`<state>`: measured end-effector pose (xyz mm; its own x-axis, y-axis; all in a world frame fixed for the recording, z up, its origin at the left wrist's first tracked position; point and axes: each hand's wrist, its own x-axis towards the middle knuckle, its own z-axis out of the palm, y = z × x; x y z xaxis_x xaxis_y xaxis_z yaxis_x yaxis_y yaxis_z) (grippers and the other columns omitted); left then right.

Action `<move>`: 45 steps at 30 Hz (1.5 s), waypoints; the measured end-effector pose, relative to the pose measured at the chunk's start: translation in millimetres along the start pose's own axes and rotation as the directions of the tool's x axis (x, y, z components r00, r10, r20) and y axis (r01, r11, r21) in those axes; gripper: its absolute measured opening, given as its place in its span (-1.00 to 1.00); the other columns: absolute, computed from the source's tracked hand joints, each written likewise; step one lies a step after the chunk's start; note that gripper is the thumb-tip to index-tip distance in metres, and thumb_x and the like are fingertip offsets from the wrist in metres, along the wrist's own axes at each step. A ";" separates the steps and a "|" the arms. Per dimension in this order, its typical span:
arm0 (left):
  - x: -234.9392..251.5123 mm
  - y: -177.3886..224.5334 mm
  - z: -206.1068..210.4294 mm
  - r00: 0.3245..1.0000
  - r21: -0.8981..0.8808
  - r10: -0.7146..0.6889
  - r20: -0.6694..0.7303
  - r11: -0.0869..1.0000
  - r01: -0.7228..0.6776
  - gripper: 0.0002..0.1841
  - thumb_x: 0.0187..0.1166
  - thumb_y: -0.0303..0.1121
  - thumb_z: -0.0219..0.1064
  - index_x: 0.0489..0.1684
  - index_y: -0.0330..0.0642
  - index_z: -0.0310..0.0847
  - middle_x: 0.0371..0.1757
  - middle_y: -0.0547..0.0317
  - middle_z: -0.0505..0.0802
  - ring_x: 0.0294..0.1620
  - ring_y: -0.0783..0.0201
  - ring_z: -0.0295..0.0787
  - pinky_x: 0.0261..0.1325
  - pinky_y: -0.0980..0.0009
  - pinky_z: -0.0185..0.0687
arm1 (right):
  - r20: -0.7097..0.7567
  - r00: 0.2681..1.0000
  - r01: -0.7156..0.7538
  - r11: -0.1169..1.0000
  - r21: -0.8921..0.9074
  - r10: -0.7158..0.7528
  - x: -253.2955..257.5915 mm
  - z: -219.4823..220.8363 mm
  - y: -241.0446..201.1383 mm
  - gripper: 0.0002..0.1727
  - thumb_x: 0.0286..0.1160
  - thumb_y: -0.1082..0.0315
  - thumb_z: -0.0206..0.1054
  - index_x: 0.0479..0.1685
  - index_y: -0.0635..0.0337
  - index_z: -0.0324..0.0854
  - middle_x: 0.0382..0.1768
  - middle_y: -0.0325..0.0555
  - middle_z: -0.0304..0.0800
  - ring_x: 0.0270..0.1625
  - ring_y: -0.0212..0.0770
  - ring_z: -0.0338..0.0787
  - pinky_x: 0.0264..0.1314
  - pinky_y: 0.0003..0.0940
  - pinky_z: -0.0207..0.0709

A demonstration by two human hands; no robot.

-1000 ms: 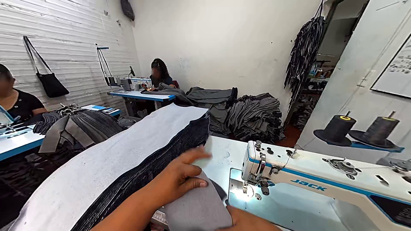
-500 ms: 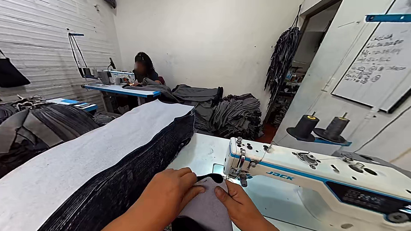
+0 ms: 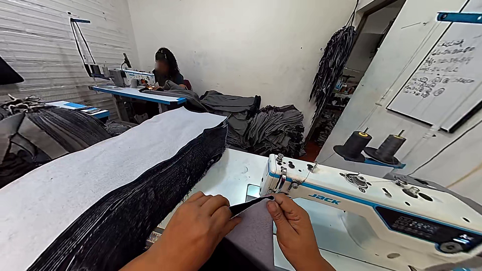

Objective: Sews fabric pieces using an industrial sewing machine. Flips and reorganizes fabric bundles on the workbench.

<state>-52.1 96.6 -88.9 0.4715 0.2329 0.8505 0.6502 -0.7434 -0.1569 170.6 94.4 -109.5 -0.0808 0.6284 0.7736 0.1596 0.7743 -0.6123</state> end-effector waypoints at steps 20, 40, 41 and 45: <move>-4.6 -12.9 -10.5 0.956 -0.243 -0.292 -0.016 0.929 0.279 -0.57 0.57 0.09 0.32 -0.60 0.00 0.75 -0.35 0.41 0.88 -0.29 0.57 0.72 -0.18 0.63 0.50 | 0.005 0.998 -0.060 0.992 0.113 0.060 10.0 5.0 -9.6 -0.73 0.78 0.13 0.17 -0.21 -0.02 0.72 -0.33 -0.55 0.74 -0.24 -0.73 0.71 -0.12 -0.76 0.62; 20.3 -10.8 0.0 0.963 -0.199 -0.227 0.146 0.947 0.253 -0.61 0.48 0.04 0.34 -0.64 -0.03 0.73 -0.42 0.34 0.84 -0.41 0.45 0.77 -0.39 0.48 0.63 | 0.163 0.980 -0.089 0.983 -0.163 0.116 -3.2 17.1 -17.3 -0.41 0.79 -0.05 0.08 0.15 0.36 0.74 -0.20 -0.21 0.88 -0.16 -0.63 0.79 -0.03 -0.63 0.68; 19.9 -7.2 1.5 0.965 -0.185 -0.222 0.141 0.951 0.246 -0.60 0.48 0.04 0.33 -0.65 -0.02 0.72 -0.39 0.34 0.86 -0.40 0.43 0.78 -0.39 0.44 0.63 | 0.165 0.981 -0.072 0.979 -0.189 0.104 -3.2 17.5 -17.6 -0.46 0.79 -0.03 0.11 0.05 0.31 0.76 -0.26 -0.23 0.86 -0.21 -0.63 0.77 -0.08 -0.64 0.67; 24.6 1.1 2.7 0.962 -0.166 -0.187 0.199 0.961 0.221 -0.60 0.58 0.01 0.23 -0.57 -0.01 0.76 -0.29 0.34 0.92 -0.33 0.38 0.84 -0.34 0.34 0.66 | 0.216 0.968 -0.057 0.945 -0.322 0.131 2.4 11.3 -24.4 -0.47 0.85 0.04 0.00 0.01 0.28 0.77 -0.32 -0.14 0.84 -0.23 -0.50 0.78 -0.13 -0.56 0.62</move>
<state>-38.2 103.3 -69.5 0.4502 0.4878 0.7479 0.6303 -0.7669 0.1208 155.3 77.9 -94.6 -0.2695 0.7258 0.6330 0.4721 0.6724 -0.5700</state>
